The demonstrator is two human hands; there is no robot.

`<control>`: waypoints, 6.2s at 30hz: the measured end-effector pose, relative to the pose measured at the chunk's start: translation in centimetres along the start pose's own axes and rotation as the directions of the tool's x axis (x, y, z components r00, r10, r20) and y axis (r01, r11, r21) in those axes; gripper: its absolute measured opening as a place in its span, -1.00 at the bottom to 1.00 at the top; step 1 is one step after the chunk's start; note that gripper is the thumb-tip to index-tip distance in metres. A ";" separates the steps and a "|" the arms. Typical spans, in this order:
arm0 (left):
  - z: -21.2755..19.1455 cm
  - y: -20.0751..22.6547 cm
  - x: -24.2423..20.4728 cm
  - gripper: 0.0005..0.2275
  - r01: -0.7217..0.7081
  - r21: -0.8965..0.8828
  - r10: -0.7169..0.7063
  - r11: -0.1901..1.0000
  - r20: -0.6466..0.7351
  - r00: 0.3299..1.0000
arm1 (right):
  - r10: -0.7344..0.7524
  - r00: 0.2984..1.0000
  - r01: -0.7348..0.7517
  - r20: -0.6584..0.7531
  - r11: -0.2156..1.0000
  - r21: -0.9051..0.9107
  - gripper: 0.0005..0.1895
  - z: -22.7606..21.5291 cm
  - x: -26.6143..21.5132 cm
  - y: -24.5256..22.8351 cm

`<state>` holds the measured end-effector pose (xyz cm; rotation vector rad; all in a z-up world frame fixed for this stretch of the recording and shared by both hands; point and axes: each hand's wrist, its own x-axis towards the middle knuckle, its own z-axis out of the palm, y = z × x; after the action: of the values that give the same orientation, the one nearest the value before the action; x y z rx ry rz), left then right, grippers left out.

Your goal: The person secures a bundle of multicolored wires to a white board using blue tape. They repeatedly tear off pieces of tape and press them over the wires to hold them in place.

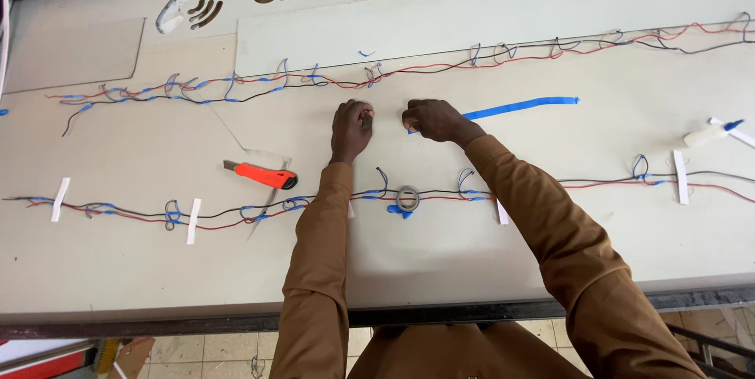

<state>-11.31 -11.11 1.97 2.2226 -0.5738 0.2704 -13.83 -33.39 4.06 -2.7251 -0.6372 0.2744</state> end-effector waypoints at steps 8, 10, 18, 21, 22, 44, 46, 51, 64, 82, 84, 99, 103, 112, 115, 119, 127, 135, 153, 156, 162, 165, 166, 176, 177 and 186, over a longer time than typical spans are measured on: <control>-0.2 0.0 0.2 -0.96 0.035 -0.005 -0.034 0.999 0.043 0.998 | -0.066 0.996 0.067 -0.052 0.998 0.019 -0.92 0.4 -1.2 0.3; -0.5 -0.4 0.3 -0.96 0.033 -0.004 -0.033 0.999 0.044 0.999 | -0.083 0.992 0.094 -0.099 0.989 0.116 -0.93 0.8 -1.3 0.7; -0.3 -0.7 -0.1 -0.95 0.017 -0.040 -0.016 0.999 0.043 0.999 | 0.002 0.933 0.205 -0.359 0.818 0.537 -0.89 0.9 -3.5 2.2; -0.4 -0.5 0.0 -0.96 0.007 -0.042 -0.004 0.999 0.048 0.999 | 0.138 0.933 0.167 -0.332 0.652 0.740 -0.91 0.1 -4.3 2.9; -0.4 -0.6 -0.1 -0.96 0.001 -0.044 0.002 0.999 0.052 0.999 | 0.144 0.931 0.167 -0.336 0.652 0.739 -0.91 -0.2 -4.4 3.1; -1.3 9.4 0.6 -0.74 -0.126 -0.763 0.308 0.634 0.100 0.946 | 0.205 0.860 0.509 -0.467 -0.284 0.813 -0.72 -0.4 -4.6 -4.0; -1.2 8.9 -0.5 -0.72 -0.085 -0.739 0.255 0.669 0.120 0.959 | 0.227 0.878 0.476 -0.422 -0.309 0.823 -0.74 0.6 -4.9 -4.7; -1.5 6.6 -2.2 -0.80 0.041 -0.774 0.154 0.632 0.177 0.972 | 0.235 0.931 0.336 -0.279 -0.261 0.905 -0.78 2.7 -5.2 -6.3; -6.8 -1.8 -1.4 -0.92 0.251 -0.744 -0.048 0.619 0.283 0.958 | 0.409 0.880 0.230 -0.240 0.074 0.970 -0.54 5.2 0.8 -14.7; -9.1 -9.5 7.1 -0.78 -0.281 0.245 0.216 0.928 0.260 0.941 | 0.646 0.743 0.134 -0.174 0.112 0.985 -0.71 7.5 6.9 -17.5; -8.4 -10.1 7.5 -0.82 -0.268 0.299 0.176 0.916 0.301 0.937 | 0.644 0.752 0.133 -0.140 0.060 0.989 -0.71 7.1 7.8 -17.7; -8.7 -12.4 8.6 -0.90 -0.354 0.105 0.326 0.929 0.217 0.920 | 0.752 0.659 0.133 0.018 -0.140 0.981 -0.80 4.9 16.9 -16.0; -9.6 -12.6 9.0 -0.85 -0.254 -0.091 0.267 0.963 0.215 0.939 | 0.779 0.626 0.153 0.037 -0.168 0.974 -0.84 4.1 18.6 -15.2; -9.7 -13.0 8.9 -0.83 -0.041 -0.364 0.115 0.930 0.183 0.976 | 0.776 0.629 0.194 0.042 -0.209 0.958 -0.84 3.8 20.5 -14.1; -9.3 -13.0 8.9 -0.75 -0.022 -0.390 0.099 0.921 0.179 0.979 | 0.766 0.642 0.220 0.035 -0.227 0.949 -0.89 3.7 20.3 -14.0; -9.1 -13.0 8.9 -0.71 -0.033 -0.399 0.114 0.916 0.182 0.977 | 0.756 0.654 0.235 0.030 -0.240 0.942 -0.89 3.8 20.2 -14.0; -8.9 -13.2 9.0 -0.79 -0.066 -0.427 0.141 0.902 0.147 0.979 | 0.743 0.669 0.262 -0.009 -0.225 0.938 -0.88 3.9 19.8 -14.4; -8.1 -14.0 8.6 -0.81 -0.243 -0.388 0.298 0.889 0.088 0.950 | 0.748 0.662 0.148 0.048 -0.193 0.970 -0.86 4.1 18.3 -14.8; -8.6 -13.9 8.6 -0.92 -0.025 -0.478 0.124 0.878 0.176 0.977 | 0.712 0.676 0.157 -0.191 0.113 0.981 -0.51 -2.3 18.0 -13.9; -8.9 -13.5 8.5 -0.95 0.003 -0.475 0.110 0.880 0.211 0.971 | 0.726 0.657 -0.256 -0.204 0.469 0.845 -0.75 -1.1 17.8 -13.2; -9.2 -13.5 8.5 -0.92 0.032 -0.503 0.096 0.864 0.227 0.969 | 0.668 0.741 -0.432 -0.060 0.543 0.720 -0.63 -1.0 18.8 -11.8; -9.3 -13.5 8.6 -0.93 0.000 -0.486 0.126 0.874 0.226 0.966 | 0.629 0.777 -0.317 0.017 0.368 0.874 -0.77 -0.7 18.9 -11.1; -9.1 -13.5 8.3 -0.93 0.002 -0.486 0.125 0.874 0.228 0.966 | 0.630 0.776 -0.319 0.019 0.367 0.874 -0.77 -0.7 18.8 -11.1; -8.5 -13.3 8.3 -0.90 -0.149 -0.388 0.228 0.910 0.165 0.960 | 0.704 0.698 -0.349 -0.129 0.493 0.797 -0.82 -0.9 19.7 -11.6; -8.5 -13.3 8.0 -0.89 -0.176 -0.369 0.251 0.913 0.165 0.954 | 0.726 0.671 -0.417 -0.152 0.538 0.733 -0.85 -0.6 19.7 -11.9; -8.2 -13.5 6.9 -0.83 -0.296 -0.171 0.314 0.940 0.091 0.945 | 0.772 0.605 -0.569 -0.194 0.590 0.573 -0.82 0.1 20.2 -12.2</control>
<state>1.25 0.66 0.95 2.0035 -0.9754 0.2463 -0.88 -13.73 6.05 -2.2917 0.6020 -0.0208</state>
